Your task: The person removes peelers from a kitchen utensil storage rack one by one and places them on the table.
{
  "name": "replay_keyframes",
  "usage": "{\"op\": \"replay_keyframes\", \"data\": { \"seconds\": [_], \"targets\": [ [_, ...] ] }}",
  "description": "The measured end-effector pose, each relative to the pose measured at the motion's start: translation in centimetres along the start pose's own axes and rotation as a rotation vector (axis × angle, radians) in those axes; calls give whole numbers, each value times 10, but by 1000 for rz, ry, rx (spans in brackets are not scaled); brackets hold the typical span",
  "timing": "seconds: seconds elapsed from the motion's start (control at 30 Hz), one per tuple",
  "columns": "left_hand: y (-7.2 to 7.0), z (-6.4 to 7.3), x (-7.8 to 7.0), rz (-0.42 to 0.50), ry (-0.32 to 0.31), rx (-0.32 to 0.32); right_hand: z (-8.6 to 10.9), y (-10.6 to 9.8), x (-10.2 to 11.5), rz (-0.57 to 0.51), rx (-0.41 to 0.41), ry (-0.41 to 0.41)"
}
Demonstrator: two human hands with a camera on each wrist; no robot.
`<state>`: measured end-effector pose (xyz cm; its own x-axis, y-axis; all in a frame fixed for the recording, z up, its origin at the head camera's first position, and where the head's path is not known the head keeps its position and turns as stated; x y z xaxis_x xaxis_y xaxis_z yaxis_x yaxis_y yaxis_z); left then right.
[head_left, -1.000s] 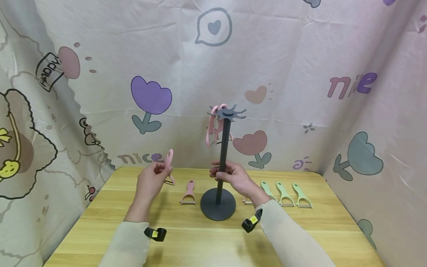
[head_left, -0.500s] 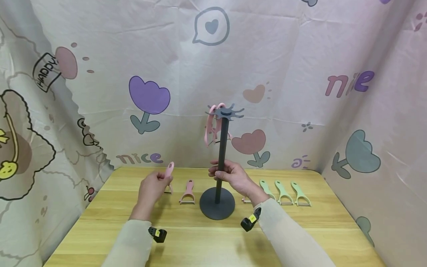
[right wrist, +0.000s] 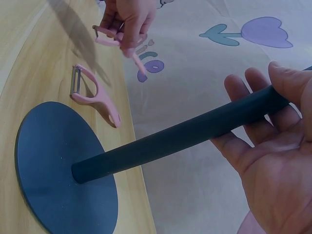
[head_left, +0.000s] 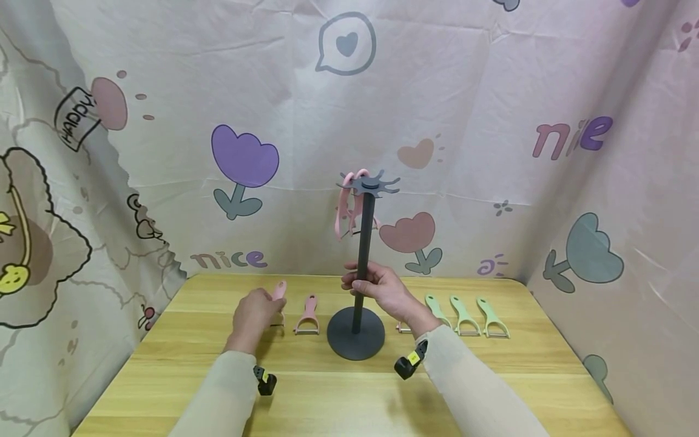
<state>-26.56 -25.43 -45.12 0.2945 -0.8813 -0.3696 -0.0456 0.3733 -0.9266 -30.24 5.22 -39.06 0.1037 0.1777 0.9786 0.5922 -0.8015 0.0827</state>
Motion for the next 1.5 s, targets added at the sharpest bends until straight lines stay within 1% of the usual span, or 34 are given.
{"op": "replay_keyframes", "data": {
  "seconds": [0.23,0.57,0.77,1.03,1.13,1.5],
  "targets": [
    [10,-3,-4,-46,-24,29,0,0,0,-3,-1,-2],
    [19,-7,-8,-70,-44,27,1,0,0,-9,2,-2],
    [22,-5,-8,-75,-45,37,0,0,-1,-17,3,-1],
    [24,-7,-7,-92,-49,42,0,-1,-1,-22,6,-6],
    [24,-7,-6,-99,-54,40,0,-1,-1,-16,6,-5],
    [26,-9,-1,-98,-42,41,0,-1,-1,-17,5,-5]
  ]
}}
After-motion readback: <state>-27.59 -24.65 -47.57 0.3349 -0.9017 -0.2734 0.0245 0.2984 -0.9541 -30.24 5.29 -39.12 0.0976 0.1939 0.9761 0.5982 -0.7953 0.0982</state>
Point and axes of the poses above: each hand's wrist, its own z-axis away from the middle knuckle, its own y-axis out of the palm, x = y × z, the point moved 3 cm from there along -z, towards the middle knuckle, and after that the axes turned 15 degrees about -z, right-handed, at the moved point
